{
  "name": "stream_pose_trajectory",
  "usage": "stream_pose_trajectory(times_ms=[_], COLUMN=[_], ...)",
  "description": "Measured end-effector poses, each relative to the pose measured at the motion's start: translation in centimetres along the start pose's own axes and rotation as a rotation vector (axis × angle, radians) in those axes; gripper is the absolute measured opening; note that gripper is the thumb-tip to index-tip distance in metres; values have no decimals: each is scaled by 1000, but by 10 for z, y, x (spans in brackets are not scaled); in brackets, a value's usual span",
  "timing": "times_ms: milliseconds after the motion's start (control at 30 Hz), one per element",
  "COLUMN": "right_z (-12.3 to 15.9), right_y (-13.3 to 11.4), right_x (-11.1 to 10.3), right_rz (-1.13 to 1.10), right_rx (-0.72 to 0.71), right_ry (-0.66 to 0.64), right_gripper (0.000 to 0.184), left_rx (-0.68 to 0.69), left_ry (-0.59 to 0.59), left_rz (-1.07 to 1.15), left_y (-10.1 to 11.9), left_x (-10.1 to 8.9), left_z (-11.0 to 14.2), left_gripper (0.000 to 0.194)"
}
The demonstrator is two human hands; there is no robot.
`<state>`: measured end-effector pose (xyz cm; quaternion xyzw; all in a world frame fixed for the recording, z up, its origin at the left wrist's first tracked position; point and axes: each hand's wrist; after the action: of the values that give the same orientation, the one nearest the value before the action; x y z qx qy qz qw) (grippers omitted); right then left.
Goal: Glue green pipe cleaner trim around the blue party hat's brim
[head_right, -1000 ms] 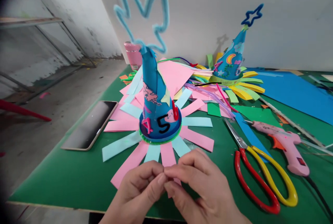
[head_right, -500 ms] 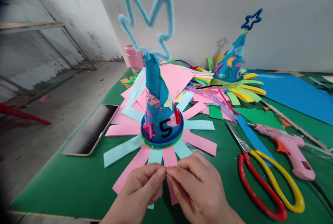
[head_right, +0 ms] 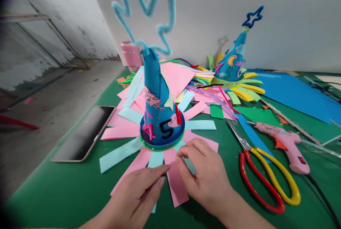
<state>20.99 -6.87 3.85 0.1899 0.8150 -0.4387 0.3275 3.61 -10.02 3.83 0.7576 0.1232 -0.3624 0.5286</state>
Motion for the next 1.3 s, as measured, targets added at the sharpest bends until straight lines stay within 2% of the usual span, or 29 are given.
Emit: stream_pose_trajectory(times_ms=[33,100,167,233,367,567,933,1300], right_z=[-3,-10,-13,-14,-11,-9,-13,-11], right_y=[2,5,9,13,21,27,27,28], right_x=[0,2,7,13,24,31,33,33], right_rz=[28,82,125,149,135,161,209,216], right_rx=[5,-3,-33,-57,-85,-115,-164,-143], right_ry=[-1,-25,-51,-57,-49,-49,-42,-14], right_gripper=[7,8,9,10,10,13,14,12], left_rx=[104,256,307,298,284,286,283,276], left_ry=[35,28,-26,-72,-97,-131,-138,-148], left_rz=[-169,-474,-674,-769,-799,-823,-794,-797], left_y=[-5,-13,-20,-24,-27,-29,-28,-29], left_x=[3,10,17,22,27,28,29,30], left_z=[1,3,4,4,6,10,9,11], left_gripper=[32,38,42,42,38,44,45,48])
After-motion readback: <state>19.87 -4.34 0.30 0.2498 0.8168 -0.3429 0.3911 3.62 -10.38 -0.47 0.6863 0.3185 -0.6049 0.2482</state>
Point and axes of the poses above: each hand's wrist, its own z-axis away from the middle knuckle, its own x-axis out of the palm, y = z × x, and after that the axes turned 3 degrees about -z, right-handed
